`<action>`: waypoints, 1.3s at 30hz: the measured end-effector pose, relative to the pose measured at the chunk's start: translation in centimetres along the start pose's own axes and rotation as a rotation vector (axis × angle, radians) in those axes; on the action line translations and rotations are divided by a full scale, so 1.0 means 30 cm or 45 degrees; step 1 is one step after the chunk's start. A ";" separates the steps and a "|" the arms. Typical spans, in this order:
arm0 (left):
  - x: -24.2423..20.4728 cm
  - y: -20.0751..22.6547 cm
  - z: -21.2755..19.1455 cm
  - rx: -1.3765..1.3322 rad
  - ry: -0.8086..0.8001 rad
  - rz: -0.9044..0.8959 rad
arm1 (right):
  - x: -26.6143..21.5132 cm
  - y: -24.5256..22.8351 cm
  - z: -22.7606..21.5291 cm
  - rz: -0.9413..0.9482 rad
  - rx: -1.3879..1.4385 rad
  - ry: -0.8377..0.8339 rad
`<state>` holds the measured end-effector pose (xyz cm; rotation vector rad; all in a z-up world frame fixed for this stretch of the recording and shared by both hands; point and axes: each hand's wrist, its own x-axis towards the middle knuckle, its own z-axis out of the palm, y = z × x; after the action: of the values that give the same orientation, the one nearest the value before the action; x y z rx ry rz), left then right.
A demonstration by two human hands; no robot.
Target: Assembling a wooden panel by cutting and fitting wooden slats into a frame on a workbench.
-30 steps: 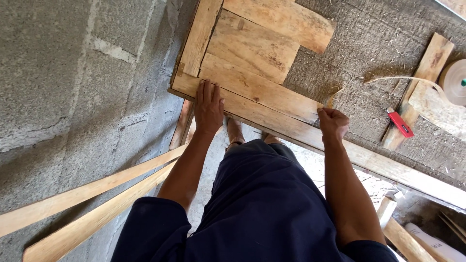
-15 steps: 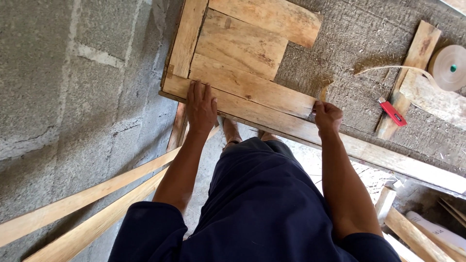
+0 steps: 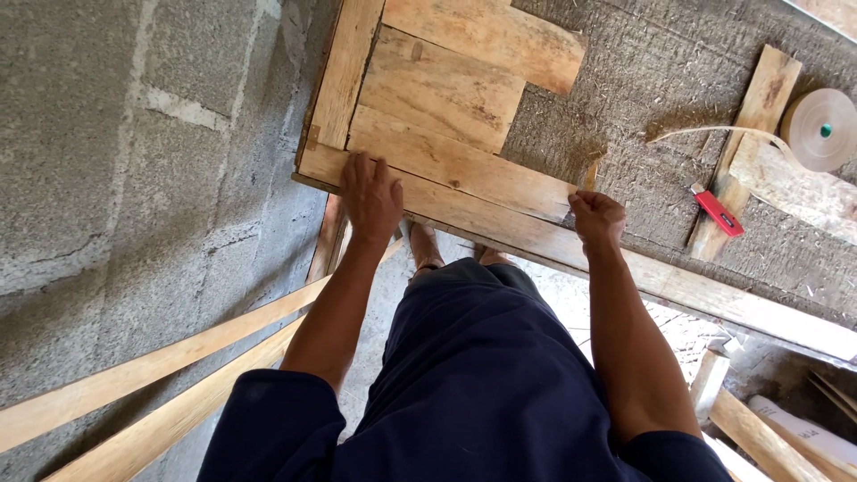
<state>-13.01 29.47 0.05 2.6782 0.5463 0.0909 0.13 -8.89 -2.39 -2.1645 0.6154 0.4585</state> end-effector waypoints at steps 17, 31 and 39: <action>0.104 0.060 0.181 0.200 -0.071 0.164 | -0.006 -0.005 0.004 -0.034 0.029 0.036; 0.101 0.070 0.165 0.222 -0.085 0.178 | -0.007 -0.009 0.005 0.031 0.044 0.057; 0.107 0.087 0.126 0.156 -0.111 0.175 | -0.011 -0.006 0.005 0.007 0.057 0.064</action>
<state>-8.57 27.12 -2.44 2.8217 0.3503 -0.0218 -0.05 -8.59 -2.19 -2.1381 0.6535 0.3908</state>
